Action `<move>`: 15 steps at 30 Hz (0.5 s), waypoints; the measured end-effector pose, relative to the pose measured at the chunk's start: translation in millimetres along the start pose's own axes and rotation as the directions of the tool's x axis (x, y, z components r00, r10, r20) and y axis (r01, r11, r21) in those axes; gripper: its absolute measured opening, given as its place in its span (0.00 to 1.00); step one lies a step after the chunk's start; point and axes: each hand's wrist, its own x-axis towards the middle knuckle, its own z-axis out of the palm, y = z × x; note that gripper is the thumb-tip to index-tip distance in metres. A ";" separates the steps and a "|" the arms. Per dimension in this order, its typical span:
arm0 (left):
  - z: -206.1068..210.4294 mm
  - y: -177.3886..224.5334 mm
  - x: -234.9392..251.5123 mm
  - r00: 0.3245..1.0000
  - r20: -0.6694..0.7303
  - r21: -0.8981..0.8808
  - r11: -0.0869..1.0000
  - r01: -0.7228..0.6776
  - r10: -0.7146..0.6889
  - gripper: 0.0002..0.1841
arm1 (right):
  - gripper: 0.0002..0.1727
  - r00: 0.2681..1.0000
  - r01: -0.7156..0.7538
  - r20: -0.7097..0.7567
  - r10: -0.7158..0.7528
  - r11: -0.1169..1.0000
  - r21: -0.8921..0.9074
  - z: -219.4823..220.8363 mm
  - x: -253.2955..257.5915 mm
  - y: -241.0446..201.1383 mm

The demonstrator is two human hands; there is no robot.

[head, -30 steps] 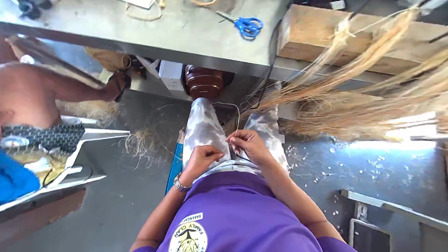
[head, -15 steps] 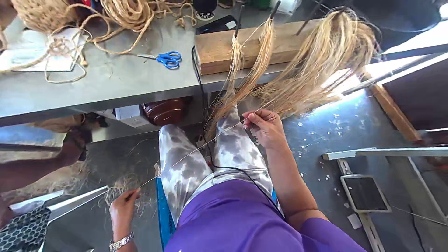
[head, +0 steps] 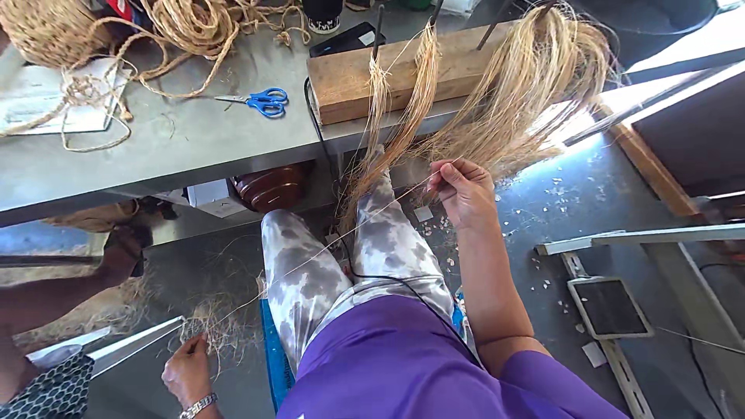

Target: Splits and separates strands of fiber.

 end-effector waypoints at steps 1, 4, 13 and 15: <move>-0.3 -0.7 1.5 1.000 -0.012 0.024 0.999 0.024 -0.024 0.13 | 0.16 1.000 -0.001 0.001 0.001 1.000 0.011 -0.3 0.7 0.1; -7.2 7.9 5.6 0.992 0.093 0.148 0.987 0.065 -0.080 0.15 | 0.15 1.000 -0.013 0.006 0.013 1.000 0.011 4.1 0.2 4.8; -55.6 209.8 -72.1 0.608 -0.244 -0.422 0.482 -0.768 0.756 0.26 | 0.07 0.817 0.098 0.566 0.106 0.943 -0.317 112.0 -70.1 44.2; -44.1 232.1 -90.4 0.559 -0.248 -0.568 0.349 -0.745 0.791 0.26 | 0.08 0.734 0.188 0.676 0.062 0.939 -0.289 128.9 -81.0 47.6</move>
